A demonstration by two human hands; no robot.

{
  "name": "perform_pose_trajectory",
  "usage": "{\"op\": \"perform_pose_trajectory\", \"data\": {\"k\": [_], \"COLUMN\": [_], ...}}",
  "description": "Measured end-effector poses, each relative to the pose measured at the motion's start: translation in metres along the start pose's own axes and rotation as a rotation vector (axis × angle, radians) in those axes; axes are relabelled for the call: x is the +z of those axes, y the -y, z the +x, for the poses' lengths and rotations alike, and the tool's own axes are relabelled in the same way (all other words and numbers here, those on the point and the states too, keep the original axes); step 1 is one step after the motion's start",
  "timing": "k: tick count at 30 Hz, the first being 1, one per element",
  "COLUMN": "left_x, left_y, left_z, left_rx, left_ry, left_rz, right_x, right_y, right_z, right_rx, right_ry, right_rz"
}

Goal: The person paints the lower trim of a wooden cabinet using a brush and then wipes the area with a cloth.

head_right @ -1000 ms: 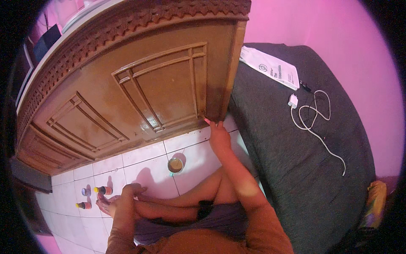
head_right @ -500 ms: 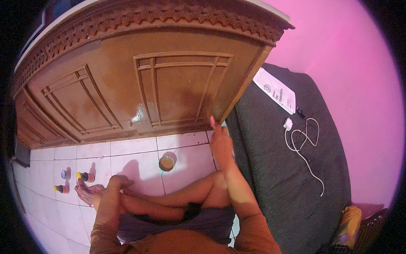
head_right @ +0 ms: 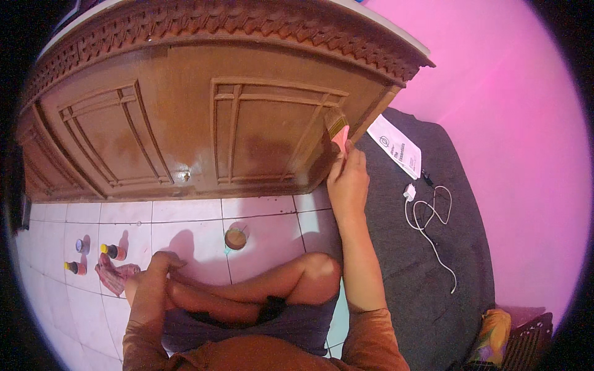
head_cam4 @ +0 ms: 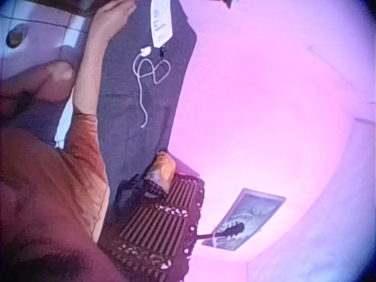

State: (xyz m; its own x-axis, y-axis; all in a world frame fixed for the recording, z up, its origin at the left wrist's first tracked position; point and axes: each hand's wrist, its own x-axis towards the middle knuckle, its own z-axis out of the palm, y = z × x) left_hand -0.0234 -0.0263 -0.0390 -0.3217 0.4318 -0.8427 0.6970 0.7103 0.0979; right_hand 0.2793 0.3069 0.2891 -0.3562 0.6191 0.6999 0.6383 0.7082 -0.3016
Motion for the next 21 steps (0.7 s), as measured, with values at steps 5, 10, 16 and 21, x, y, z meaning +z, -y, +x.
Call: {"op": "perform_pose_trajectory", "data": {"k": [5, 10, 16, 21], "left_x": [-0.019, -0.006, -0.001, -0.008], "left_y": [-0.035, -0.010, -0.004, -0.012], "left_z": [-0.023, 0.000, 0.001, -0.011], "left_rx": [-0.024, -0.086, -0.068, -0.059], "left_ry": [0.142, 0.167, 0.142, 0.140], "left_rz": [0.042, -0.056, -0.045, -0.005], "right_x": [0.014, 0.056, 0.033, 0.023], "right_y": [-0.013, -0.026, -0.014, 0.001], "right_z": [-0.020, -0.074, -0.053, -0.023], "right_rx": [-0.021, 0.112, -0.010, 0.012], "right_ry": [-0.075, 0.248, 0.000, -0.047], "right_rz": [0.001, -0.092, 0.017, 0.025]}}
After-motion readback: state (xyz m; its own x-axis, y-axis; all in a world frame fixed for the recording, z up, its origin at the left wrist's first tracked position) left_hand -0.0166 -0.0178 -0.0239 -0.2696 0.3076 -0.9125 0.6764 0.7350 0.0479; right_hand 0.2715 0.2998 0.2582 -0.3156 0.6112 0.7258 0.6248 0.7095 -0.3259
